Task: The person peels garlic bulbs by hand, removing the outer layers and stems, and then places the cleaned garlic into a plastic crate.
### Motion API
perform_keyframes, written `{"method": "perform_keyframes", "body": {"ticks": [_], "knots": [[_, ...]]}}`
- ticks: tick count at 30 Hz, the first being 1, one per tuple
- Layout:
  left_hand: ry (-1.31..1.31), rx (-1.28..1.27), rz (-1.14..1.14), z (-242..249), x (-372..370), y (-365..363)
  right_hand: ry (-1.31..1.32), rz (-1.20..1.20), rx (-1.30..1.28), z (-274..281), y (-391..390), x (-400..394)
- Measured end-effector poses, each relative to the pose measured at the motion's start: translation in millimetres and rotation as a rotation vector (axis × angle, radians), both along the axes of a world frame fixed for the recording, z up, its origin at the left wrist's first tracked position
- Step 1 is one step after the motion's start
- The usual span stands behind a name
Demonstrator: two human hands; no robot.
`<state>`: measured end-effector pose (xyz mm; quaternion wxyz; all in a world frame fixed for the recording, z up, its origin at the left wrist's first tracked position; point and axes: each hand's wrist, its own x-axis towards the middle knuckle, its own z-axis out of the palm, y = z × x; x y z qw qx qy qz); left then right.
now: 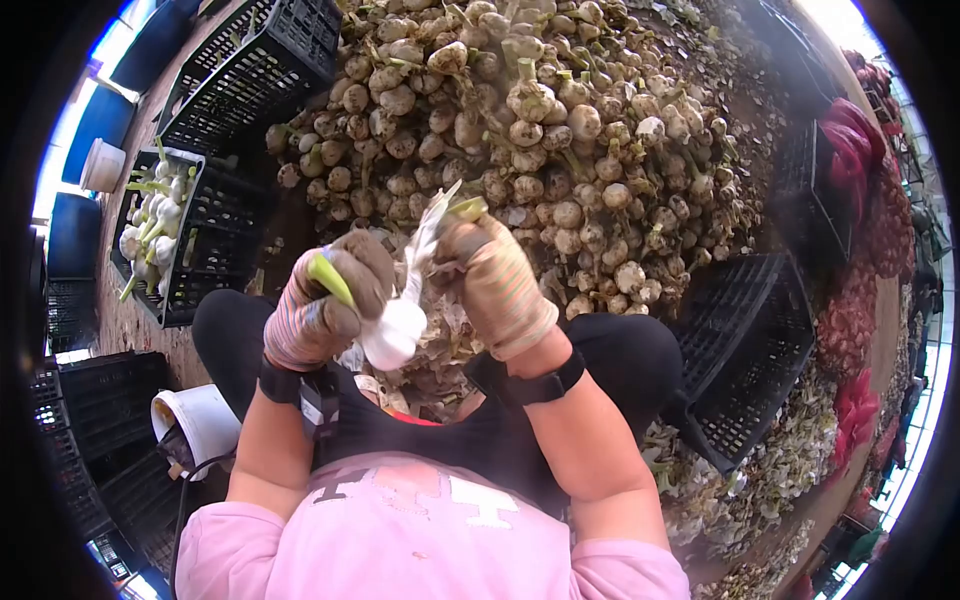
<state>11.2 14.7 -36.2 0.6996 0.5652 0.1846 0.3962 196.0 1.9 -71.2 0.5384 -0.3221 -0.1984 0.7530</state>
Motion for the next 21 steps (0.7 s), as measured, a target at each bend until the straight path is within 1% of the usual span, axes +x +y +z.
{"method": "perform_keyframes", "body": {"ticks": [1, 2, 3, 4, 5, 6, 7, 8, 9, 11, 12, 13, 14, 15, 16, 17, 18, 20, 21], "knots": [[-0.126, -0.138, 0.162, -6, 4, -6, -0.220, 0.029, 0.081, -4, 2, -4], [-0.200, -0.206, 0.270, -8, 4, -4, -0.466, 0.057, 0.251, -5, 0, -11], [-0.273, -0.271, 0.378, -10, 2, 0, -0.738, 0.191, 0.388, -3, -3, -9], [-0.272, -0.158, 0.319, -23, -8, 7, -0.710, 0.318, 0.463, 3, -8, -5], [-0.343, -0.497, 0.487, -22, -19, 7, -0.679, 0.443, 0.538, 19, -11, -2], [-0.388, -0.580, 0.517, -22, -23, 10, -0.407, 0.533, 0.634, 26, -11, 5], [-0.434, -0.664, 0.545, -25, -27, 15, -0.160, 0.527, 0.681, 20, -16, 8], [-0.552, -0.718, 0.445, -28, -32, 17, 0.070, 0.434, 0.429, 20, -20, 11], [-0.551, -0.716, 0.452, -30, -35, 15, 0.288, 0.334, 0.170, 20, -23, 13], [-0.529, -0.829, 0.490, -29, -39, 12, 0.260, 0.147, 0.492, 20, -3, 3], [-0.561, -0.912, 0.599, -28, -36, 10, -0.066, 0.100, 0.411, 20, -5, -2], [-0.564, -0.909, 0.595, -26, -34, 9, -0.391, 0.052, 0.325, 20, -6, -7], [-0.619, -0.967, 0.562, -20, -31, 7, -0.444, 0.125, 0.380, 12, -2, -15], [-0.675, -1.026, 0.529, -18, -30, 5, -0.469, 0.139, 0.349, 8, -4, -20], [-0.857, -1.002, 0.216, -33, -39, 4, -0.384, 0.178, 0.333, 7, -5, -20], [-0.860, -1.004, 0.219, -34, -39, 1, -0.299, 0.215, 0.313, 17, -4, -24], [-0.828, -1.021, 0.210, -35, -36, -1, -0.300, 0.215, 0.308, 19, -3, -27], [-0.795, -1.041, 0.190, -36, -28, -4, -0.337, 0.303, 0.291, 22, -2, -32], [-0.720, -1.029, 0.314, -36, -23, -6, -0.458, 0.245, 0.332, 8, -2, -37]]}}
